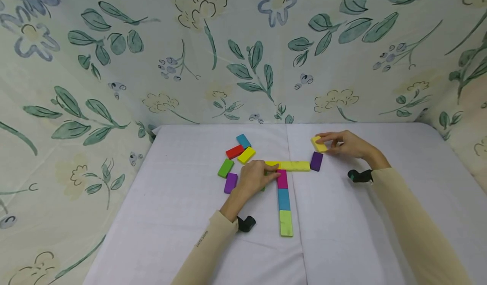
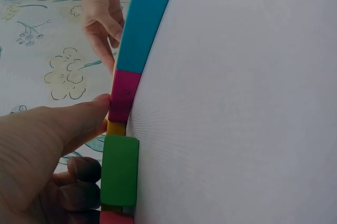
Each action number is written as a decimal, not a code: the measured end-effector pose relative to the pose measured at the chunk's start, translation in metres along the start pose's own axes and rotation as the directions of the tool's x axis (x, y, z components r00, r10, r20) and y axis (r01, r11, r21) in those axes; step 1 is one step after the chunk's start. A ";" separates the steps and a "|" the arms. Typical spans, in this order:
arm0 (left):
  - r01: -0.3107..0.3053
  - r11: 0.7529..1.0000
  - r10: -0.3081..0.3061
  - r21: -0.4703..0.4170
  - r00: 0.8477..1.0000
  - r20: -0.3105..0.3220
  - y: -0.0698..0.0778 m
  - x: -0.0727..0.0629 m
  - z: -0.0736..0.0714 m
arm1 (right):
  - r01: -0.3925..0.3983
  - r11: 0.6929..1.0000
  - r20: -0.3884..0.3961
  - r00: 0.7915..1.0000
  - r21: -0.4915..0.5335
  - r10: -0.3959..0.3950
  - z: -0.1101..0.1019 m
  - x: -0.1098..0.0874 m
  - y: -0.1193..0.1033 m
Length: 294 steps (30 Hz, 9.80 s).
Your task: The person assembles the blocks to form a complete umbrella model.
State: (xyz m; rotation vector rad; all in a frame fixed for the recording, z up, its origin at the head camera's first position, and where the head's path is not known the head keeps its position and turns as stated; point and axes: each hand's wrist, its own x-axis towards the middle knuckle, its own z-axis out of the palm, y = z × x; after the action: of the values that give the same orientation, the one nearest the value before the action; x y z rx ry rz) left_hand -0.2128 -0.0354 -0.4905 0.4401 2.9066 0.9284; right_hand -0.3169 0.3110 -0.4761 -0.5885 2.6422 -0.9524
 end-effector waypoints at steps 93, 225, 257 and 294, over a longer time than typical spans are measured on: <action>-0.066 0.998 0.066 -0.001 0.998 0.002 -0.005 0.002 -0.001 | 0.281 0.951 0.377 0.873 0.131 -0.310 0.089 0.139 -0.161; -0.022 1.000 0.022 0.019 0.999 -0.030 0.002 -0.001 0.004 | -0.286 0.957 -0.204 0.941 -0.046 0.271 0.023 0.008 -0.033; -0.013 0.999 0.014 0.036 0.999 -0.031 -0.002 0.000 0.004 | -0.157 0.987 -0.247 0.958 -0.020 0.147 0.035 0.008 -0.024; -0.010 1.000 0.010 0.016 1.000 -0.016 -0.002 -0.001 0.004 | -0.029 0.996 -0.082 0.996 -0.087 0.022 0.031 0.067 -0.055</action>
State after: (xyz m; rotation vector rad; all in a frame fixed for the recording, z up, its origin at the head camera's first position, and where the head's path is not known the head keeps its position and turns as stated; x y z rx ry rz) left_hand -0.2119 -0.0348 -0.4944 0.4509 2.9305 0.9156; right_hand -0.3487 0.2246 -0.4705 -0.5457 2.7685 -0.8738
